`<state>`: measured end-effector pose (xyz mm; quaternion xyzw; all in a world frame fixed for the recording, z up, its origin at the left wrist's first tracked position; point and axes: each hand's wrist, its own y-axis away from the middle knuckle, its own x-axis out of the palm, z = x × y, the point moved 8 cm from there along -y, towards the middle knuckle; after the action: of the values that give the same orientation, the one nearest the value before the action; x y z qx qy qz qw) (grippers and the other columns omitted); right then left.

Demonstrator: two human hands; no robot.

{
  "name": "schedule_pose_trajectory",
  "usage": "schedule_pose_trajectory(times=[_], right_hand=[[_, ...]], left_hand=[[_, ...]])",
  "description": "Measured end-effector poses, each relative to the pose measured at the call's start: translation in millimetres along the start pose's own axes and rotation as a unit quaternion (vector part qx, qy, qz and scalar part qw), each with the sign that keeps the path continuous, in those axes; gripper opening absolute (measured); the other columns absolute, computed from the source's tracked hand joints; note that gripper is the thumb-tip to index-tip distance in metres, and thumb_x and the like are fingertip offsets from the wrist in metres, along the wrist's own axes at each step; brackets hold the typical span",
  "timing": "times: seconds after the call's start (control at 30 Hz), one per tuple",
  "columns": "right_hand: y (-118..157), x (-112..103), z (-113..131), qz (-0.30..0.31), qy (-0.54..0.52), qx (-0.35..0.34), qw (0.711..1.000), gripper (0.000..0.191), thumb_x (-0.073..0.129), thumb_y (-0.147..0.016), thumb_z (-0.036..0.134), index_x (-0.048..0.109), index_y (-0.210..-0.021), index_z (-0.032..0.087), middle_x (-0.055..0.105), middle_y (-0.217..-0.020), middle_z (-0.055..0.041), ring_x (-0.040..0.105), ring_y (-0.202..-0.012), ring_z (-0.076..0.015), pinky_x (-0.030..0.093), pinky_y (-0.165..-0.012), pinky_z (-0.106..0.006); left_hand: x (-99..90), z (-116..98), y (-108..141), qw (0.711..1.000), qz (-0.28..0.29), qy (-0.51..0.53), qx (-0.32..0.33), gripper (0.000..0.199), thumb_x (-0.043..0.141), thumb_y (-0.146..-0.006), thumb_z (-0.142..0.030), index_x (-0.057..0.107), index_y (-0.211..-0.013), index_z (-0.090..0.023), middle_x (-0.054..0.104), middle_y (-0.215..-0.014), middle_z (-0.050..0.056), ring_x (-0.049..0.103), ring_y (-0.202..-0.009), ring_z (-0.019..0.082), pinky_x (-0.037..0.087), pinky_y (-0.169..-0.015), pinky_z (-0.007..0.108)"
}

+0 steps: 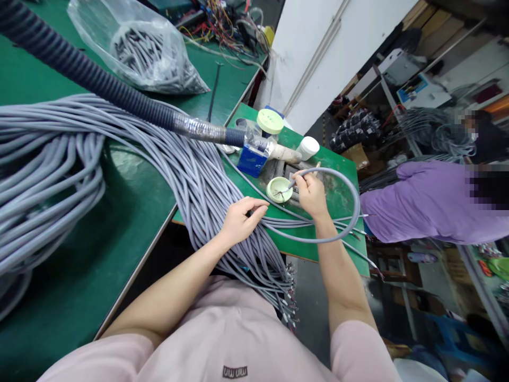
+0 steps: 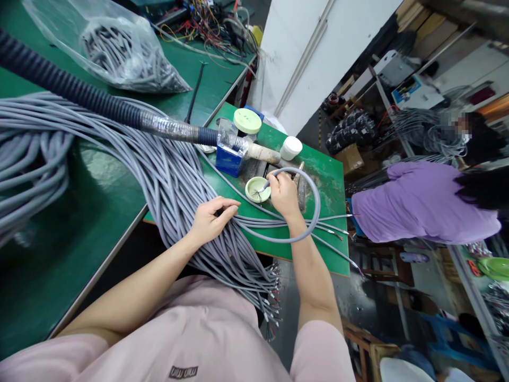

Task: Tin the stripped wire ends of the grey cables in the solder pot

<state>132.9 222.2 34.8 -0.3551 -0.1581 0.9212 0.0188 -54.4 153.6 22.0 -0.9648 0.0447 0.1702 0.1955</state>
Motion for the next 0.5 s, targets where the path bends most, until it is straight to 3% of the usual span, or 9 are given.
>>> schedule_pose_trajectory(times=[0.5], right_hand=[[3.1,1.7,5.1,0.004,0.009,-0.012,1.000,0.024,0.041,-0.091,0.031,0.060,-0.082,0.019,0.069,-0.088,-0.0077,0.062,-0.081,-0.0221,0.046,-0.077,-0.035]], left_hand=[[1.2,2.9,0.7,1.000,0.004,0.002,-0.007,0.019,0.055,-0.088,-0.028,0.070,-0.090,-0.017,0.067,-0.070,0.003,0.059,-0.067,0.013,0.046,-0.066,0.025]])
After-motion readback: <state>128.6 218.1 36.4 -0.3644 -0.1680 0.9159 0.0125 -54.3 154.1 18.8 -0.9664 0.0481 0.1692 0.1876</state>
